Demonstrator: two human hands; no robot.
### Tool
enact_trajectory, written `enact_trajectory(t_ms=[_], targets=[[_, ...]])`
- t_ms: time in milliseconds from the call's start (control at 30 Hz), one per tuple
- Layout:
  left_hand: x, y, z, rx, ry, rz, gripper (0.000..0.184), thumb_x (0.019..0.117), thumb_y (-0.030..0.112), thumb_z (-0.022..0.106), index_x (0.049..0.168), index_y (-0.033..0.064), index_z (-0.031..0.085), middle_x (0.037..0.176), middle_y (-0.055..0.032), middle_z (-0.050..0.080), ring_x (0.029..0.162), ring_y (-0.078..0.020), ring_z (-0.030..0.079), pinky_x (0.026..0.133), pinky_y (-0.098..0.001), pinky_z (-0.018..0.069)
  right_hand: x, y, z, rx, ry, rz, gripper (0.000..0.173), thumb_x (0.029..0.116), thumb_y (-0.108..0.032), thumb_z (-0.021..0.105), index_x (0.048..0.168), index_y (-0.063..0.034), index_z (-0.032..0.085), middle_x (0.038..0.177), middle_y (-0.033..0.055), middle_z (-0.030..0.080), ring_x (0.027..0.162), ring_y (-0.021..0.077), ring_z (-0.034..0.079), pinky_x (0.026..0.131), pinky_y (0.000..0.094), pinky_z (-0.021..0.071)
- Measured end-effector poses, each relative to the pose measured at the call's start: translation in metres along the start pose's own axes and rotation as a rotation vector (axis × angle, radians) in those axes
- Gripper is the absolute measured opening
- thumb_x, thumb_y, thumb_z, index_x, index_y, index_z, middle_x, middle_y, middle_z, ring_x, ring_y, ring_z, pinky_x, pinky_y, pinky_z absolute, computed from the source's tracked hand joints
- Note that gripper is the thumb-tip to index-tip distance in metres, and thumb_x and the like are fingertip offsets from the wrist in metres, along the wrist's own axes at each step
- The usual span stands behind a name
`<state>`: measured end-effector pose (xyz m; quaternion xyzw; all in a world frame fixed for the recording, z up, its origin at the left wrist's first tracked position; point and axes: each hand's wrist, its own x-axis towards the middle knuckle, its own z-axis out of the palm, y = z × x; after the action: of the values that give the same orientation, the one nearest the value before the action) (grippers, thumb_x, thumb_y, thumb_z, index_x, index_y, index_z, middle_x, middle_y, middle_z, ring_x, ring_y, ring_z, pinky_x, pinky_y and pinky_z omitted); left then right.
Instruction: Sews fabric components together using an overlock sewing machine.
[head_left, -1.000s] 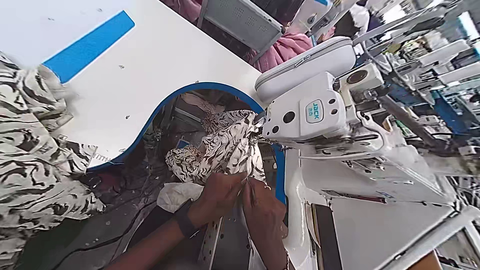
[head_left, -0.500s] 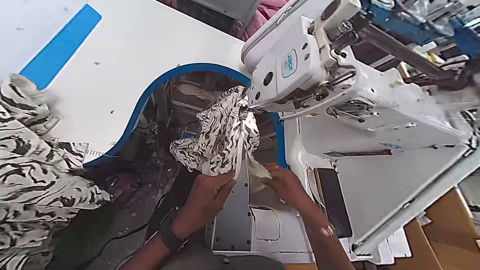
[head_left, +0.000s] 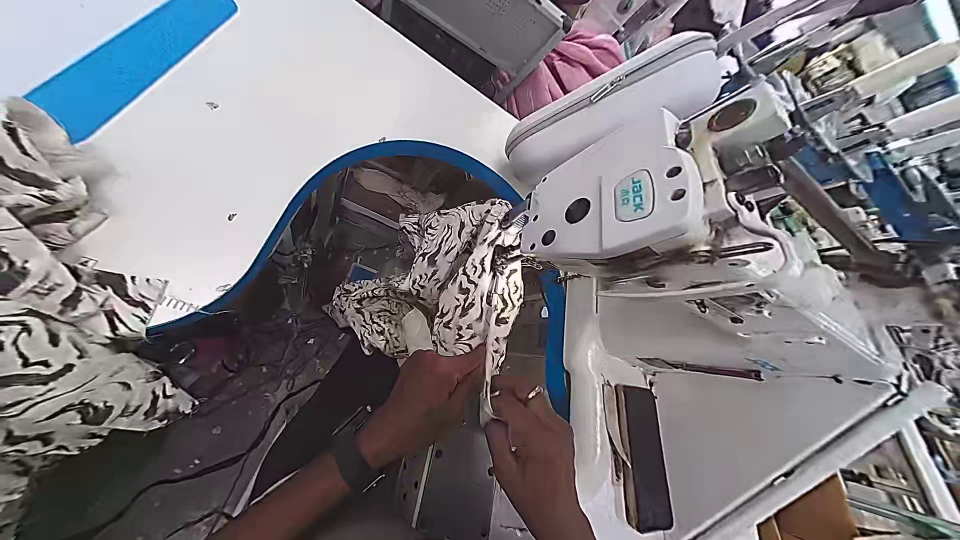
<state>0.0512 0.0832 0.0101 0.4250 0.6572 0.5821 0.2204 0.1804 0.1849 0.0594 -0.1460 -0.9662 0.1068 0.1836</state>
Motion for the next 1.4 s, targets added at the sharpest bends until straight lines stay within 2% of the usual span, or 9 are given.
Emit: enact_trajectory(t_ms=[133,400,500,600,700,867,1033,1167,1400], targets=[[0.008,0.001,-0.011,0.07,-0.039,0.032,0.035,0.1035,0.012,0.05,0.13,-0.0019,0.069,0.064,-0.0138,0.065,0.055,-0.0278,0.062,0.056,-0.0449,0.0505,-0.01,0.01,0.006,0.301,0.064,0.085,0.013,0.0833,-0.01,0.061,0.073,-0.0047,0.066,0.101,0.0085,0.069,0.101,0.0015,0.063,0.086,0.0113,0.05],[0.015,0.006,-0.017,0.404,0.084,0.237,0.017,0.0883,0.008,0.059,0.089,0.0027,0.075,0.073,-0.0109,0.068,0.067,-0.0283,0.069,0.059,-0.0442,0.0544,-0.011,0.002,-0.007,0.257,0.077,0.044,0.016,0.0874,-0.011,0.057,0.075,-0.0056,0.066,0.103,0.0094,0.069,0.1,0.0027,0.064,0.086,0.0114,0.0504],[0.024,0.01,-0.019,0.351,0.009,0.222,0.014,0.0827,0.007,0.062,0.089,-0.0006,0.071,0.081,-0.0169,0.066,0.078,-0.0365,0.066,0.068,-0.0517,0.0493,-0.005,0.002,-0.001,0.227,0.093,0.029,0.017,0.0854,-0.01,0.056,0.073,-0.0064,0.067,0.103,0.0111,0.07,0.099,0.0065,0.065,0.084,0.0141,0.0507],[0.004,0.001,-0.026,0.229,-0.109,0.115,0.014,0.081,0.01,0.067,0.087,-0.0027,0.069,0.082,-0.0187,0.066,0.082,-0.038,0.067,0.074,-0.0565,0.0495,-0.02,0.017,0.0,0.089,0.042,0.147,0.014,0.0808,-0.009,0.059,0.077,-0.0056,0.073,0.101,0.0125,0.072,0.096,0.0153,0.069,0.081,0.0245,0.0554],[-0.018,-0.018,-0.047,0.167,-0.206,0.03,0.029,0.0867,0.027,0.07,0.081,-0.0015,0.067,0.085,-0.0176,0.064,0.088,-0.0363,0.063,0.079,-0.0552,0.0446,-0.044,0.039,-0.004,0.076,-0.212,0.389,0.01,0.0797,0.001,0.067,0.084,0.0073,0.074,0.08,0.0209,0.07,0.073,0.0349,0.07,0.064,0.0534,0.054],[-0.014,-0.004,-0.042,0.043,-0.063,0.155,0.041,0.0902,0.04,0.074,0.079,0.0015,0.063,0.074,-0.0087,0.06,0.077,-0.0177,0.057,0.072,-0.032,0.045,-0.037,0.031,-0.044,0.395,-0.138,0.11,0.017,0.094,-0.014,0.061,0.087,-0.0036,0.073,0.086,0.0032,0.072,0.088,-0.0028,0.066,0.081,0.0116,0.0519],[-0.034,0.001,0.024,0.252,0.29,0.206,0.031,0.0941,0.026,0.064,0.071,0.005,0.062,0.051,-0.0044,0.052,0.045,-0.0141,0.052,0.045,-0.0277,0.0404,-0.027,-0.009,-0.031,0.021,-0.081,-0.101,0.019,0.0956,-0.012,0.053,0.089,-0.006,0.071,0.076,0.0089,0.064,0.064,0.0142,0.061,0.054,0.0205,0.0472],[-0.024,-0.008,0.031,0.316,0.428,0.293,0.027,0.0998,0.017,0.058,0.088,0.0022,0.076,0.061,-0.0058,0.067,0.054,-0.016,0.064,0.057,-0.0294,0.0522,-0.018,-0.006,-0.028,0.134,-0.024,-0.019,0.019,0.0967,-0.018,0.059,0.091,-0.0048,0.071,0.08,0.0069,0.067,0.076,0.0045,0.063,0.068,0.0107,0.0483],[0.003,-0.013,0.02,0.108,0.261,0.192,0.028,0.1009,0.014,0.05,0.093,0.0017,0.074,0.055,-0.006,0.057,0.048,-0.0188,0.056,0.047,-0.0351,0.0426,0.0,-0.01,-0.018,0.42,0.067,0.206,0.009,0.0857,-0.009,0.07,0.09,-0.0033,0.075,0.089,-0.0008,0.069,0.089,-0.0078,0.062,0.08,0.0057,0.0507]])
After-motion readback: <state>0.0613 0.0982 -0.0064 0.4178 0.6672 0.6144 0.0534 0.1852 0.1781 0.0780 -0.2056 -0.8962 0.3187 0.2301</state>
